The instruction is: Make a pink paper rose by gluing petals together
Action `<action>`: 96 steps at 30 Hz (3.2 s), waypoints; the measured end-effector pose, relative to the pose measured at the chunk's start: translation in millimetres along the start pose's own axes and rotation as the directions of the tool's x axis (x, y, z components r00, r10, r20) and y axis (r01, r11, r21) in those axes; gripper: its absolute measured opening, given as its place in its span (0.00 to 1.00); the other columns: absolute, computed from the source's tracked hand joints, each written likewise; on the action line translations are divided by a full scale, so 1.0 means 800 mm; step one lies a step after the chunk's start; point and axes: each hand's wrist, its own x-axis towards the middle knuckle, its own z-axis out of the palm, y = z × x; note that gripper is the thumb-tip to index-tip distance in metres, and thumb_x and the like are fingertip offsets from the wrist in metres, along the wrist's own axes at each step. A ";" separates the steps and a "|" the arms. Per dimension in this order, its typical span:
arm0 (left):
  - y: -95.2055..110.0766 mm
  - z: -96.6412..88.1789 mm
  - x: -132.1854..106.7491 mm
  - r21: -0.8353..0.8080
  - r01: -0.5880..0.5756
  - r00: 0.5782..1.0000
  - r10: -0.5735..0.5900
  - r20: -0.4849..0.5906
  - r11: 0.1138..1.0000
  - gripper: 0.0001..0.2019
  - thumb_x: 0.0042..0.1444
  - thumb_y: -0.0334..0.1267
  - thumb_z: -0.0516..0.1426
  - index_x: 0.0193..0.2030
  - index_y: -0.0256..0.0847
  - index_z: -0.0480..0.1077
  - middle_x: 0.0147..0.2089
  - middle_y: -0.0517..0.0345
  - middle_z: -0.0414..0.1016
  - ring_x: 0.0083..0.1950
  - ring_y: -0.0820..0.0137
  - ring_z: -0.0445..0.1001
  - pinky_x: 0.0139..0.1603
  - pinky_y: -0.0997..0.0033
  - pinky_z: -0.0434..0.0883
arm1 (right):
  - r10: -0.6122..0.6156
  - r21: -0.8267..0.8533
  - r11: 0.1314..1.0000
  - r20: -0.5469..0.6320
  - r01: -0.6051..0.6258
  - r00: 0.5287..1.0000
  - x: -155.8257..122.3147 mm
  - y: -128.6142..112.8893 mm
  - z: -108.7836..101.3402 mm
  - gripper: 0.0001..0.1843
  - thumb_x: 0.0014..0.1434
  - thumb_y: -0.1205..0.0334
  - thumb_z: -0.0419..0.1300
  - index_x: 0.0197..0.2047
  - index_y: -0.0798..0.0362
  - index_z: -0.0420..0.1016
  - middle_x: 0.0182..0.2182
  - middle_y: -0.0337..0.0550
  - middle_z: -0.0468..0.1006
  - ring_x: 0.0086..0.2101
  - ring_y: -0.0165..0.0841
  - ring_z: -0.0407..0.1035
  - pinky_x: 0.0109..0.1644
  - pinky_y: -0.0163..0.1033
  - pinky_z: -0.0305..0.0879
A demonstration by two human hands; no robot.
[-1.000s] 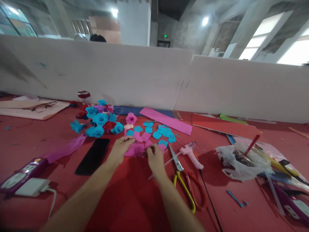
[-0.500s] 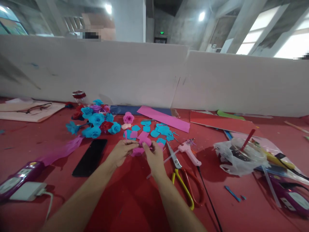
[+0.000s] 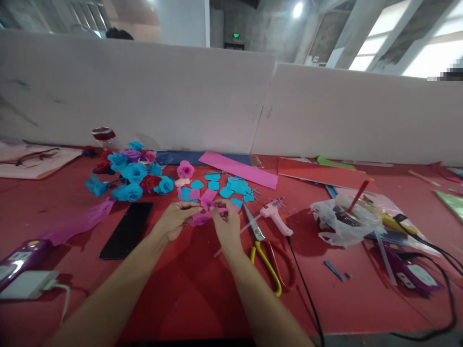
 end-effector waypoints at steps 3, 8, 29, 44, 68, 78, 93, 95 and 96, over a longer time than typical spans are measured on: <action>-0.001 0.000 0.002 0.006 -0.017 1.000 0.017 -0.001 1.000 0.06 0.40 0.36 0.65 0.27 0.37 0.78 0.27 0.55 0.78 0.23 0.77 0.68 0.23 0.77 0.61 | -0.147 -0.222 0.963 0.034 0.151 0.989 -0.002 -0.003 -0.003 0.07 0.50 0.63 0.60 0.34 0.50 0.77 0.34 0.42 0.74 0.34 0.33 0.67 0.37 0.38 0.63; 0.000 0.000 -0.001 0.059 -0.048 0.999 0.047 0.022 0.997 0.07 0.42 0.37 0.64 0.29 0.38 0.78 0.30 0.55 0.79 0.27 0.76 0.71 0.27 0.77 0.64 | -0.258 -0.254 0.932 0.032 0.257 0.966 -0.005 -0.004 -0.001 0.12 0.49 0.67 0.60 0.38 0.49 0.79 0.37 0.43 0.75 0.39 0.35 0.69 0.46 0.41 0.65; -0.001 0.003 -0.003 0.113 -0.076 0.997 0.075 0.015 0.991 0.06 0.43 0.38 0.62 0.28 0.38 0.76 0.27 0.58 0.76 0.27 0.75 0.69 0.28 0.76 0.64 | -0.016 -0.185 0.982 0.070 0.029 0.997 -0.001 0.007 0.002 0.12 0.53 0.60 0.57 0.36 0.54 0.80 0.30 0.42 0.81 0.28 0.33 0.70 0.35 0.39 0.66; 0.000 0.006 -0.004 0.169 -0.119 0.993 0.117 0.022 0.978 0.03 0.43 0.34 0.59 0.24 0.39 0.73 0.22 0.64 0.69 0.22 0.79 0.61 0.24 0.77 0.56 | -0.020 -0.131 0.991 0.054 0.027 0.998 0.000 0.001 0.000 0.11 0.53 0.59 0.57 0.33 0.53 0.79 0.28 0.41 0.79 0.29 0.33 0.70 0.35 0.37 0.64; 0.004 0.013 -0.015 0.036 -0.030 0.992 0.025 0.127 0.999 0.13 0.35 0.37 0.66 0.28 0.38 0.69 0.29 0.62 0.70 0.28 0.77 0.65 0.31 0.75 0.61 | 0.091 0.166 0.981 0.083 -0.104 0.992 0.002 0.008 -0.003 0.08 0.50 0.57 0.62 0.31 0.52 0.74 0.26 0.37 0.73 0.28 0.29 0.64 0.33 0.36 0.61; 0.034 0.037 -0.014 -0.042 0.022 0.995 -0.026 -0.093 0.999 0.07 0.38 0.36 0.62 0.22 0.38 0.67 0.16 0.69 0.58 0.17 0.81 0.47 0.20 0.74 0.46 | 0.164 0.339 0.924 0.073 -0.179 0.984 0.000 -0.001 -0.006 0.14 0.44 0.59 0.68 0.36 0.52 0.76 0.25 0.36 0.73 0.25 0.28 0.64 0.28 0.34 0.58; 0.014 0.016 -0.008 -0.054 0.023 0.993 -0.017 0.120 0.998 0.07 0.38 0.34 0.62 0.27 0.35 0.76 0.18 0.63 0.65 0.18 0.83 0.51 0.20 0.75 0.46 | 0.227 0.306 0.905 0.245 -0.297 0.943 -0.002 -0.008 -0.009 0.14 0.43 0.56 0.69 0.33 0.52 0.76 0.23 0.35 0.70 0.21 0.24 0.58 0.23 0.31 0.52; 0.014 0.014 -0.007 -0.023 0.005 0.996 -0.003 0.091 1.000 0.07 0.39 0.35 0.62 0.28 0.36 0.76 0.18 0.63 0.66 0.17 0.82 0.51 0.20 0.76 0.47 | 0.209 0.279 0.924 0.202 -0.261 0.957 0.000 -0.006 -0.010 0.13 0.43 0.55 0.69 0.31 0.52 0.75 0.22 0.34 0.70 0.21 0.24 0.58 0.23 0.31 0.52; 0.013 0.014 -0.006 0.006 -0.005 0.997 0.004 0.077 1.000 0.07 0.39 0.35 0.62 0.28 0.36 0.77 0.18 0.63 0.67 0.18 0.82 0.53 0.20 0.76 0.48 | 0.202 0.263 0.933 0.187 -0.247 0.961 0.001 -0.005 -0.011 0.14 0.43 0.54 0.68 0.30 0.53 0.74 0.21 0.34 0.70 0.21 0.24 0.58 0.23 0.31 0.52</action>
